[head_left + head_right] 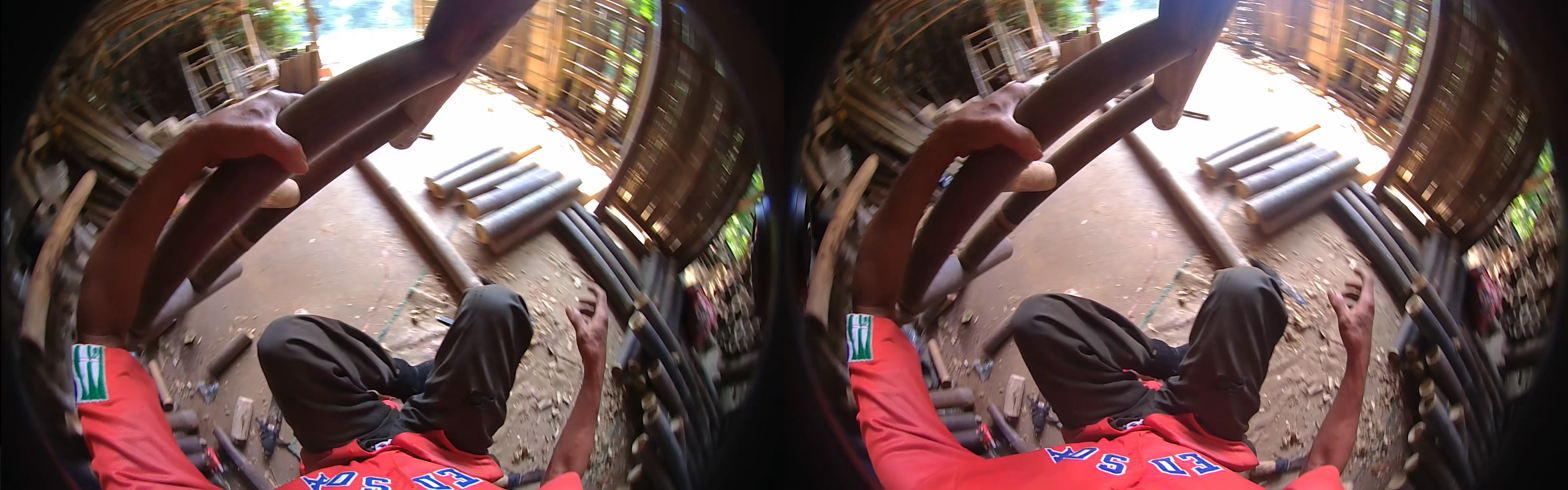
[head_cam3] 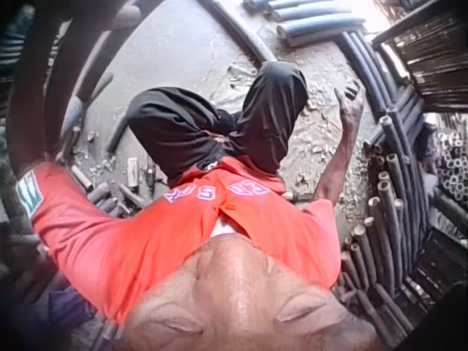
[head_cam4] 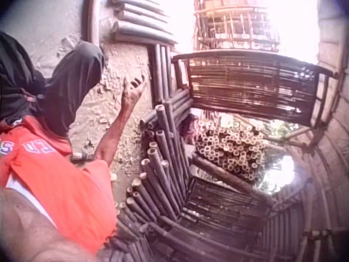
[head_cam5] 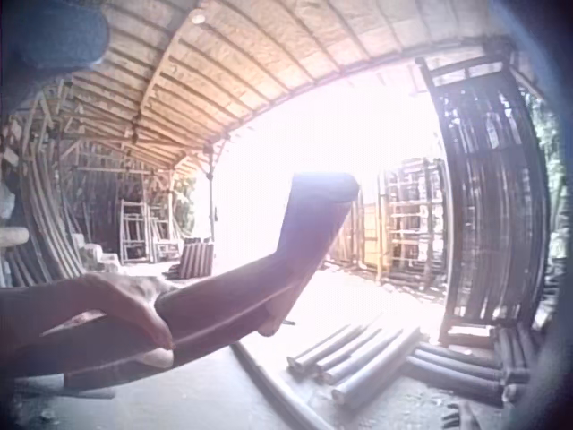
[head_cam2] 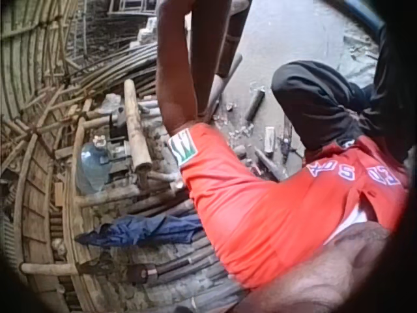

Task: The person carves joints into bamboo poles with a knife and fits them together by hand, using a mallet to secure the pieces.

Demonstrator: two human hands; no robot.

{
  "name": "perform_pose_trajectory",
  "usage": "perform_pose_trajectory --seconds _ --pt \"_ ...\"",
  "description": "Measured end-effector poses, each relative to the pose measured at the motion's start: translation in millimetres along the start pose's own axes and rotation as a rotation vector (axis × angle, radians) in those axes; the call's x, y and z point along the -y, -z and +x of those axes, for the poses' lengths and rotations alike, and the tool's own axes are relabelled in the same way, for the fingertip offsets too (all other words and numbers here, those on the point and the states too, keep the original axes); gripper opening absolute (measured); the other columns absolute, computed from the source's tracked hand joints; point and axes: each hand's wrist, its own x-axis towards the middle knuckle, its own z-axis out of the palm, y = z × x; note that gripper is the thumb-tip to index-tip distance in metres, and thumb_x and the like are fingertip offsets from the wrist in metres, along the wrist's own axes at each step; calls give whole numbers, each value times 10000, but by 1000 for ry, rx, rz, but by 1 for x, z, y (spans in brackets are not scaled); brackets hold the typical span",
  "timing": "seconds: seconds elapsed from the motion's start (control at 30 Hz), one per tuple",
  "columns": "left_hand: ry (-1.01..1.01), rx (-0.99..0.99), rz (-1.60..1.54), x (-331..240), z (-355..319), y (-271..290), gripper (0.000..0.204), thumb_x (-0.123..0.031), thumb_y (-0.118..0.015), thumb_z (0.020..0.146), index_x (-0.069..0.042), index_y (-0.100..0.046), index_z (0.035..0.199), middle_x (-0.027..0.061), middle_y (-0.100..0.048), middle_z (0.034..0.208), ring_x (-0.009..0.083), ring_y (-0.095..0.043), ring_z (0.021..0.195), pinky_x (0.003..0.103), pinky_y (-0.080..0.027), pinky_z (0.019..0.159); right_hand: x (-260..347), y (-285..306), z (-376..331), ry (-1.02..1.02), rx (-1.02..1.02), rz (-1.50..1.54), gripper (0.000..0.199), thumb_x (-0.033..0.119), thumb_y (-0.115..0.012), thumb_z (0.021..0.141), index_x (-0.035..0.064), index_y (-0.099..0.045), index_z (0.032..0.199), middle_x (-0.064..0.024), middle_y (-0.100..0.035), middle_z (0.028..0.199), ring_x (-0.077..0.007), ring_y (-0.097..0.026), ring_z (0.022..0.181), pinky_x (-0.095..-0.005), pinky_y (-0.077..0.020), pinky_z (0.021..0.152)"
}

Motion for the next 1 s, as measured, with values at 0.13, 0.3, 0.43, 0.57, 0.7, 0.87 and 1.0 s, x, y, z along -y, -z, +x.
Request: perform_pose_trajectory --seconds 0.13,0.3,0.43,0.57,0.7,0.87,1.0 --pt "-200 118 256 -48 53 -16 845 -254 -882 564 12 -653 1334 136 -732 1086 238 -694 966 344 -549 871 28 27 9 98 -170 -98 991 287 -915 773 131 -385 1596 -190 -558 1390 -322 -568 1206 -489 -487 1014" --pt "-521 286 307 -143 95 -89 894 -341 -915 565 0 -648 1348 183 -756 1122 274 -748 981 345 -577 902 52 93 -4 153 -346 -278 1310 497 -972 700 176 -182 1694 -217 -314 1674 -442 -401 1479 -558 -380 1180" --pt "-633 441 384 -191 104 -122 952 -424 -913 554 -13 -634 1367 186 -755 1132 281 -756 951 352 -585 894 56 102 -23 71 -328 -136 1257 410 -953 727 136 -194 1690 -211 -302 1676 -443 -322 1525 -552 -278 1248" --pt "-873 678 366 -230 107 -152 859 -421 -901 633 -14 -648 1346 197 -725 1208 304 -733 1067 372 -573 950 38 128 -68 111 -331 13 1007 239 -934 813 50 -335 1600 -140 -455 1563 -267 -471 1425 -468 -371 1195" --pt "-1277 937 273 -264 122 -211 648 -390 -882 687 0 -738 1183 172 -760 1088 294 -758 977 398 -595 875 36 144 -126 -22 -625 -172 682 208 -877 841 12 -542 1402 -81 -614 1309 -212 -577 1194 -368 -426 1110" --pt "-1383 937 374 -324 90 -274 645 -409 -869 653 -2 -774 1145 178 -782 1045 305 -769 957 410 -591 860 0 151 -208 -197 -762 -232 658 235 -892 834 -26 -573 1347 -96 -614 1289 -220 -590 1161 -379 -444 1088" --pt "-1499 867 474 -362 86 -335 683 -424 -858 623 -18 -780 1166 191 -783 1069 311 -766 993 416 -589 876 -68 140 -241 -181 -960 -116 571 138 -896 790 10 -628 1278 -93 -637 1259 -226 -613 1154 -390 -456 1075"
